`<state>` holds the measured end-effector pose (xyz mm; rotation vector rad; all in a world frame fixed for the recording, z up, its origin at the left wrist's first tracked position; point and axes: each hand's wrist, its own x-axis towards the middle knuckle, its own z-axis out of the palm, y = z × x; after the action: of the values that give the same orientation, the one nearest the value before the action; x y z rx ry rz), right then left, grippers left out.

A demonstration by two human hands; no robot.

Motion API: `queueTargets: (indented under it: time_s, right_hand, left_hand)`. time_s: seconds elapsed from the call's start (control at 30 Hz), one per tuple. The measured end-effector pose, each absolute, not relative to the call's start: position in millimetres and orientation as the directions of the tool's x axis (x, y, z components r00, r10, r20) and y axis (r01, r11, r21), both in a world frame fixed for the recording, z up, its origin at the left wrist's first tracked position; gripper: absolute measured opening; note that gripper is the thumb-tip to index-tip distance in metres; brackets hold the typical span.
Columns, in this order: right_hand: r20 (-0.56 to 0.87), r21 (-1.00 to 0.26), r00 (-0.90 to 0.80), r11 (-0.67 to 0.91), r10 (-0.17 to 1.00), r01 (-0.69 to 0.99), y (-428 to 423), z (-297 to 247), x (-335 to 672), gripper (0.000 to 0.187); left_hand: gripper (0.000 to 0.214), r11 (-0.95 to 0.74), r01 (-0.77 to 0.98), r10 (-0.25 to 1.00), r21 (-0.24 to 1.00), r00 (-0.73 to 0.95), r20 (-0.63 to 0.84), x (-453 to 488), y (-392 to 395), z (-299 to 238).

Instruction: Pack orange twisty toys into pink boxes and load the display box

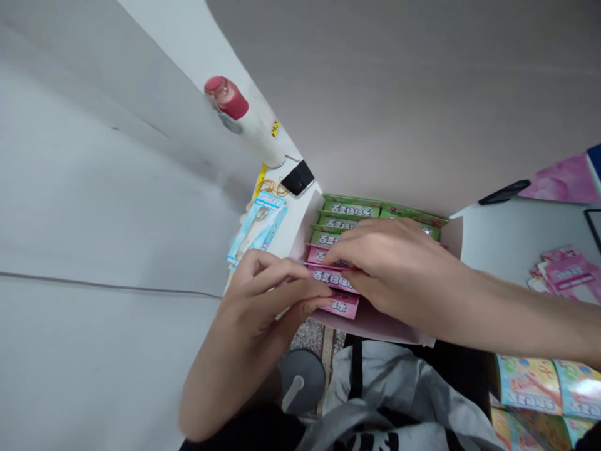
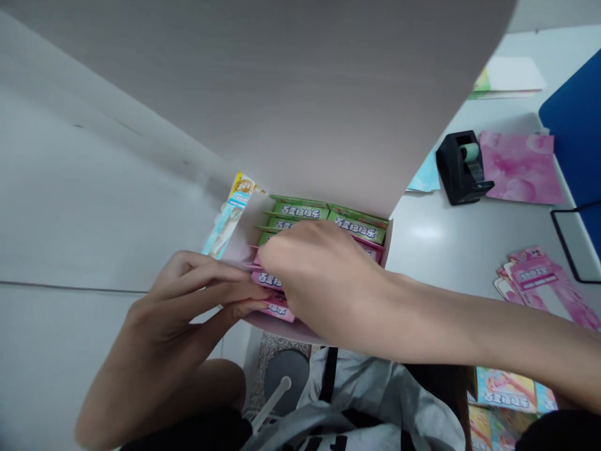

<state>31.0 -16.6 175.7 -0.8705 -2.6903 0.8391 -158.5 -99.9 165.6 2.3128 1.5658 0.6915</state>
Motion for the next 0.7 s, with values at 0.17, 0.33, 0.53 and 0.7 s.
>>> queueTargets:
  time_s: [0.17,0.33,0.53,0.7]
  right_hand:
    - [-0.033,-0.567,-0.776,0.628,0.629,0.533,-15.8,180.2,30.2,0.019]
    - [-0.029,-0.583,-0.767,0.612,0.641,0.535,-17.2,179.6,30.8,0.017]
    - [0.016,-0.636,-0.764,0.596,0.645,0.490,-19.1,180.8,33.3,0.013]
    - [0.142,-0.606,-0.787,0.681,0.601,0.411,-19.4,184.3,33.0,0.011]
  left_hand:
    - [0.015,-0.365,0.806,0.928,0.466,0.279,0.245,-154.4,-99.4,166.7]
    - [0.016,-0.371,0.809,0.927,0.457,0.287,0.243,-156.3,-102.6,167.5]
    - [0.019,-0.350,0.805,0.936,0.479,0.280,0.213,-159.7,-105.7,168.2]
    - [0.016,-0.320,0.818,0.939,0.478,0.205,0.277,-158.2,-107.8,162.0]
